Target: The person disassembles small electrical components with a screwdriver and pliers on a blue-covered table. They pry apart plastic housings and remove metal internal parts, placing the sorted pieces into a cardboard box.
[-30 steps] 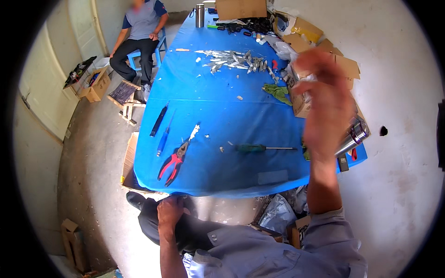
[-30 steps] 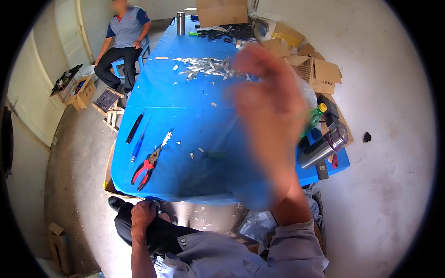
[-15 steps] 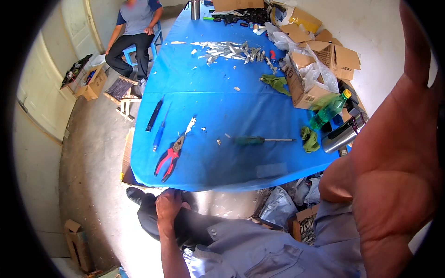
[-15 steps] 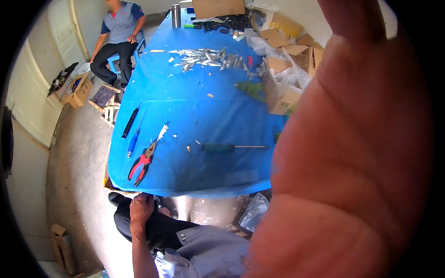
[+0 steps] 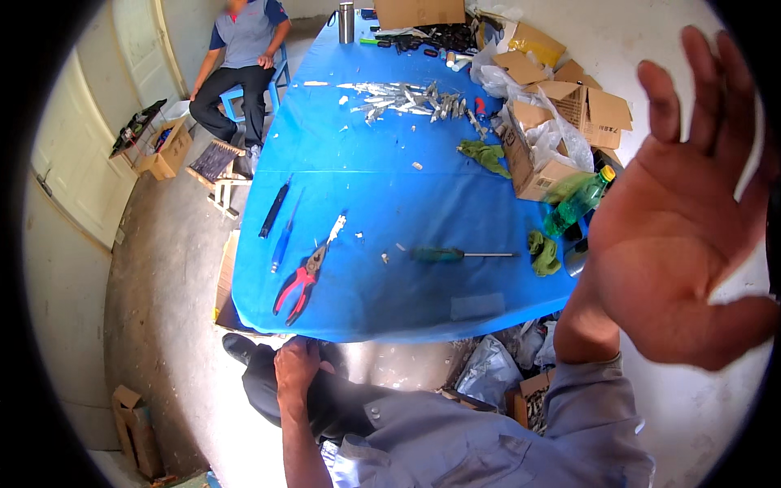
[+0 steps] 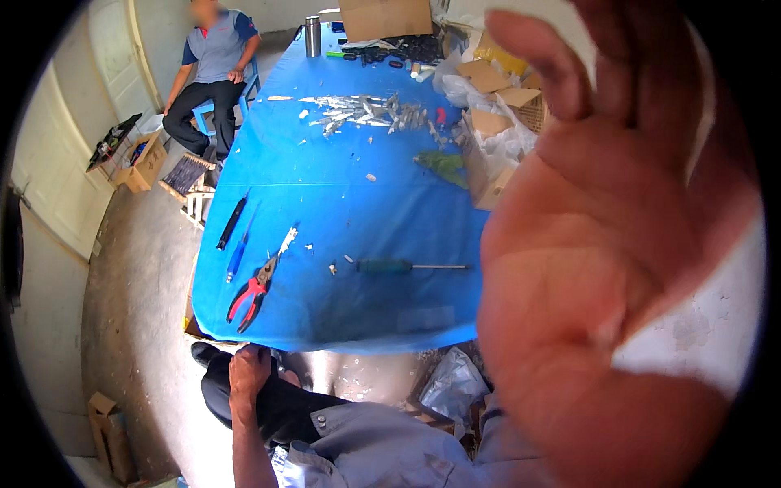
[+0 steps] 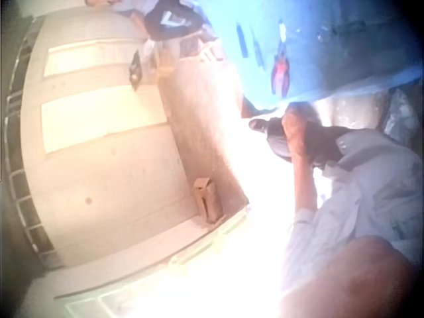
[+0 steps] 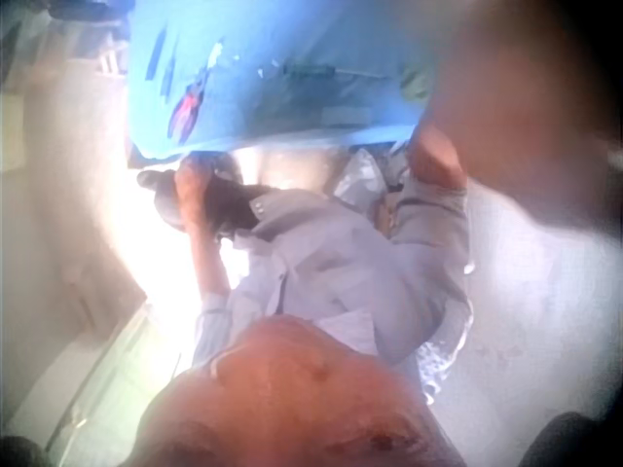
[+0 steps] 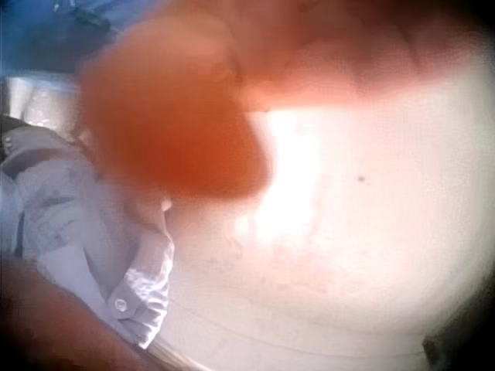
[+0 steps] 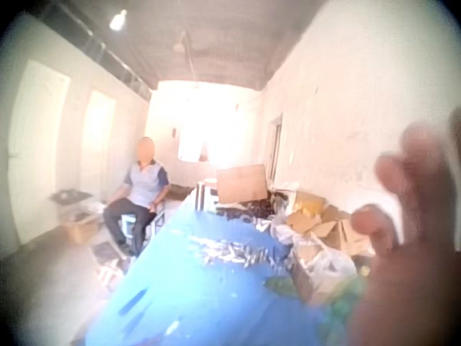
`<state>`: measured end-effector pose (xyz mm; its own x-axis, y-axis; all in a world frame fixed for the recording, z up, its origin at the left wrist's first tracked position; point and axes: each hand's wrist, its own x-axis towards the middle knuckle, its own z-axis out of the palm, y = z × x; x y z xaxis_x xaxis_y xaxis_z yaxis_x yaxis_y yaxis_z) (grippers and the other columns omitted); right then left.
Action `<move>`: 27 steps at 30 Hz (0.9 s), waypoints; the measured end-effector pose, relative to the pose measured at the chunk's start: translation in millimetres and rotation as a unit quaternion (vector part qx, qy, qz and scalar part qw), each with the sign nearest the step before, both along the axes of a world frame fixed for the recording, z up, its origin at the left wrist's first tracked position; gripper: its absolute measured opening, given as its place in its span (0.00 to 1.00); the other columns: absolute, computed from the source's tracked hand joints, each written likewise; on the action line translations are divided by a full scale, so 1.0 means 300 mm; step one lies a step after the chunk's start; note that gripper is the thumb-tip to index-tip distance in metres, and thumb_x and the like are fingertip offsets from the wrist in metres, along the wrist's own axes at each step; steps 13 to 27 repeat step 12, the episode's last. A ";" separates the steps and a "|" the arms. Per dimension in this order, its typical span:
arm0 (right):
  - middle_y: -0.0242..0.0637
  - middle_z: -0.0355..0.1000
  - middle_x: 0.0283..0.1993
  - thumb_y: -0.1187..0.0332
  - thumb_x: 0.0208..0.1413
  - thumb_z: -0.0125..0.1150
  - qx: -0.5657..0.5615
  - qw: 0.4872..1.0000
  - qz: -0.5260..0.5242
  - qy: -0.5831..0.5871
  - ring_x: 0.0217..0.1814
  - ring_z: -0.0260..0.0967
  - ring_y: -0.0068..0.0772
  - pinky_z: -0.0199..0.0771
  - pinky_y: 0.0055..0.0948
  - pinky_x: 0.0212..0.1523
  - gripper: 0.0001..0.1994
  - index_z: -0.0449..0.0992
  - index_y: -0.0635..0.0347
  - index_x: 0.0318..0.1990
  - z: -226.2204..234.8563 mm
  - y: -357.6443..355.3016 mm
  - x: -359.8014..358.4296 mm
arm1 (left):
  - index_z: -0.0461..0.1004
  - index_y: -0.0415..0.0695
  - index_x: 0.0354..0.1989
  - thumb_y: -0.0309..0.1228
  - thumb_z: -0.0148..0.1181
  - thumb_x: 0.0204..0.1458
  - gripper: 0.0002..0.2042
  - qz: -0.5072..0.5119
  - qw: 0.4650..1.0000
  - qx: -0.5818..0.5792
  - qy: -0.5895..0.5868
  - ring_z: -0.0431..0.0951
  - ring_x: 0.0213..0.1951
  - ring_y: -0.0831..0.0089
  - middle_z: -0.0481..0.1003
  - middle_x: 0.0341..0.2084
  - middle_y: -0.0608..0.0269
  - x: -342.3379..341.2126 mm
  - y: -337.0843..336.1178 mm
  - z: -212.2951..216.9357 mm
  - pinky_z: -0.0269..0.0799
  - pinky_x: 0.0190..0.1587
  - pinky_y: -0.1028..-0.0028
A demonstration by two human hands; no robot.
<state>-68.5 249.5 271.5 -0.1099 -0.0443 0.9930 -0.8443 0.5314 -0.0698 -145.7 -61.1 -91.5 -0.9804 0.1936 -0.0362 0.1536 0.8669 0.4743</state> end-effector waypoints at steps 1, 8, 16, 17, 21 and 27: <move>0.34 0.80 0.37 0.65 0.70 0.51 -0.011 1.000 -0.005 -0.002 0.36 0.74 0.22 0.72 0.23 0.38 0.16 0.78 0.66 0.54 0.005 0.011 -0.002 | 0.82 0.39 0.36 0.34 0.61 0.59 0.11 0.001 1.000 0.002 -0.008 0.82 0.38 0.39 0.81 0.33 0.40 0.001 0.006 0.005 0.78 0.42 0.47; 0.33 0.80 0.36 0.66 0.70 0.54 -0.111 0.933 -0.062 -0.337 0.36 0.74 0.19 0.70 0.21 0.34 0.13 0.81 0.63 0.52 -0.210 0.247 -0.380 | 0.82 0.39 0.35 0.36 0.61 0.59 0.11 -0.027 0.999 -0.005 0.033 0.83 0.36 0.40 0.82 0.32 0.42 -0.007 0.009 -0.026 0.79 0.43 0.48; 0.32 0.80 0.37 0.70 0.68 0.54 -0.246 0.919 -0.005 -0.309 0.37 0.74 0.18 0.68 0.17 0.32 0.12 0.82 0.61 0.51 -0.204 0.176 -0.282 | 0.81 0.39 0.35 0.35 0.61 0.59 0.11 -0.015 0.999 0.001 0.037 0.83 0.36 0.41 0.82 0.32 0.43 0.007 0.000 -0.006 0.79 0.41 0.48; 0.32 0.80 0.37 0.70 0.68 0.54 -0.246 0.919 -0.005 -0.309 0.37 0.74 0.18 0.68 0.17 0.32 0.12 0.82 0.61 0.51 -0.204 0.176 -0.282 | 0.81 0.39 0.35 0.35 0.61 0.59 0.11 -0.015 0.999 0.001 0.037 0.83 0.36 0.41 0.82 0.32 0.43 0.007 0.000 -0.006 0.79 0.41 0.48; 0.32 0.80 0.37 0.70 0.68 0.54 -0.246 0.919 -0.005 -0.309 0.37 0.74 0.18 0.68 0.17 0.32 0.12 0.82 0.61 0.51 -0.204 0.176 -0.282 | 0.81 0.39 0.35 0.35 0.61 0.59 0.11 -0.015 0.999 0.001 0.037 0.83 0.36 0.41 0.82 0.32 0.43 0.007 0.000 -0.006 0.79 0.41 0.48; 0.32 0.80 0.37 0.70 0.68 0.54 -0.246 0.919 -0.005 -0.309 0.37 0.74 0.18 0.68 0.17 0.32 0.12 0.82 0.61 0.51 -0.204 0.176 -0.282 | 0.81 0.39 0.35 0.35 0.61 0.59 0.11 -0.015 0.999 0.001 0.037 0.83 0.36 0.41 0.82 0.32 0.43 0.007 0.000 -0.006 0.79 0.41 0.48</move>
